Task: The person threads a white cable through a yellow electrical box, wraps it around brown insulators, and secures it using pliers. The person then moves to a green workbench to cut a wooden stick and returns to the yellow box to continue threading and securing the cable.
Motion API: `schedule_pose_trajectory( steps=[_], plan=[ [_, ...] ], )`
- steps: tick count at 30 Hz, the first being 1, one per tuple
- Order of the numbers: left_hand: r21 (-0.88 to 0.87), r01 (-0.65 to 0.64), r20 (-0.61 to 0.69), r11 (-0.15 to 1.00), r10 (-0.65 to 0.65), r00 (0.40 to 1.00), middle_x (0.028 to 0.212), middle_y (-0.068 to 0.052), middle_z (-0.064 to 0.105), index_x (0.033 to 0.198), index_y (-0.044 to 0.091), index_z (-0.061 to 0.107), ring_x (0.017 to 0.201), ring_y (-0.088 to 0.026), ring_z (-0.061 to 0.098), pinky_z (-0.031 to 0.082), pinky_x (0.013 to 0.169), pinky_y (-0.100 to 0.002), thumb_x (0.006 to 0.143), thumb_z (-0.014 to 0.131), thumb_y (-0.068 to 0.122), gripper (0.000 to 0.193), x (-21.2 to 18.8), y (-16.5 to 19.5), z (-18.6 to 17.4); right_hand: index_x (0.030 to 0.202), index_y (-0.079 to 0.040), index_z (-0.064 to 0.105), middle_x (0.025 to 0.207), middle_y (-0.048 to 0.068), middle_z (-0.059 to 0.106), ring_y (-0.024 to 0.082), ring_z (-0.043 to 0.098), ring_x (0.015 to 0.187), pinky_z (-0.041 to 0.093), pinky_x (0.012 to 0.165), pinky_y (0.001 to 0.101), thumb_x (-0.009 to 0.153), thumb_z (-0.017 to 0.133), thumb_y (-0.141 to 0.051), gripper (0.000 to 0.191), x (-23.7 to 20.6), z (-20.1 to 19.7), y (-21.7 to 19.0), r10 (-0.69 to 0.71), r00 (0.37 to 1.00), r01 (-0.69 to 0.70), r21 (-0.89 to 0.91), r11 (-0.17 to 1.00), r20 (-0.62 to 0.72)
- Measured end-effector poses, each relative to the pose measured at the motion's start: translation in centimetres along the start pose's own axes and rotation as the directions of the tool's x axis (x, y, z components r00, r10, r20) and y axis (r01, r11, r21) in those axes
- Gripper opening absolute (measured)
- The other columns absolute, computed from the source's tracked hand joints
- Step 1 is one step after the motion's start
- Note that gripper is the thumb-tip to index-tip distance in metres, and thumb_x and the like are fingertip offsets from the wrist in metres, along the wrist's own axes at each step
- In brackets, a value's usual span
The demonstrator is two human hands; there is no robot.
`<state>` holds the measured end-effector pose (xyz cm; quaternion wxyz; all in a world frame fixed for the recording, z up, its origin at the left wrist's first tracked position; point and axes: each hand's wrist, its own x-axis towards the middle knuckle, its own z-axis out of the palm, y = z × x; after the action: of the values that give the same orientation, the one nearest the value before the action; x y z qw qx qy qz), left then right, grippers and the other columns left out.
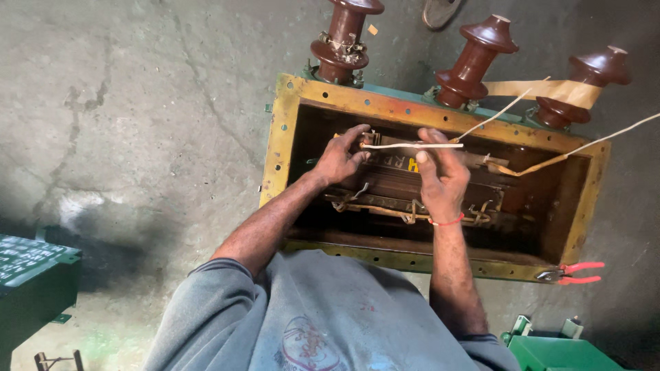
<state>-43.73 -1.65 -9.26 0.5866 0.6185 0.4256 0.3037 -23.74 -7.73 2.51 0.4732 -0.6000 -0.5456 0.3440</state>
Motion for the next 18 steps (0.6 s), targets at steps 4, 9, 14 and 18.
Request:
schedule_pose_trajectory(
  steps=[4, 9, 14, 18],
  plan=[
    [-0.020, 0.063, 0.037, 0.998, -0.063, 0.997, 0.131, -0.013, 0.067, 0.148, 0.011, 0.048, 0.113, -0.027, 0.069, 0.062, 0.083, -0.037, 0.087, 0.074, 0.007, 0.067, 0.1, 0.1, 0.4, 0.123, 0.002, 0.070, 0.119, 0.011, 0.076, 0.015, 0.070, 0.115, 0.056, 0.104, 0.0301, 0.108, 0.066, -0.014, 0.022, -0.6, 1.5, 2.0, 0.007, 1.000, -0.007, 0.008, 1.000, -0.026],
    [0.052, -0.039, -0.019, 0.998, 0.040, 0.999, 0.130, -0.016, 0.066, 0.144, 0.007, 0.052, 0.120, -0.031, 0.066, 0.058, 0.096, -0.040, 0.088, 0.076, 0.007, 0.061, -0.2, -0.1, 0.1, 0.104, 0.001, 0.071, 0.090, 0.008, 0.075, 0.010, 0.066, 0.082, 0.055, 0.076, 0.0246, 0.098, 0.083, -0.012, 0.018, -0.7, 4.5, 4.2, 0.031, 0.983, -0.039, -0.042, 0.998, -0.180],
    [0.123, -0.107, -0.021, 0.987, 0.111, 0.994, 0.132, -0.016, 0.068, 0.135, 0.006, 0.062, 0.124, -0.035, 0.063, 0.052, 0.105, -0.043, 0.090, 0.074, 0.009, 0.046, -0.2, -0.2, -0.5, 0.112, 0.000, 0.062, 0.106, 0.007, 0.070, 0.011, 0.069, 0.090, 0.059, 0.078, 0.0246, 0.089, 0.083, -0.012, 0.033, 1.0, 3.9, 2.9, 0.039, 0.996, -0.039, 0.004, 0.999, -0.084],
    [0.109, -0.099, -0.017, 0.989, 0.102, 0.995, 0.129, -0.016, 0.068, 0.132, 0.006, 0.063, 0.122, -0.034, 0.065, 0.053, 0.104, -0.042, 0.090, 0.074, 0.010, 0.044, 0.2, -0.1, -0.3, 0.129, -0.003, 0.054, 0.126, 0.004, 0.064, 0.009, 0.068, 0.107, 0.061, 0.085, 0.0231, 0.089, 0.072, -0.015, 0.046, 0.5, 2.3, 1.4, 0.023, 1.000, -0.023, 0.106, 0.994, -0.003]
  ],
)
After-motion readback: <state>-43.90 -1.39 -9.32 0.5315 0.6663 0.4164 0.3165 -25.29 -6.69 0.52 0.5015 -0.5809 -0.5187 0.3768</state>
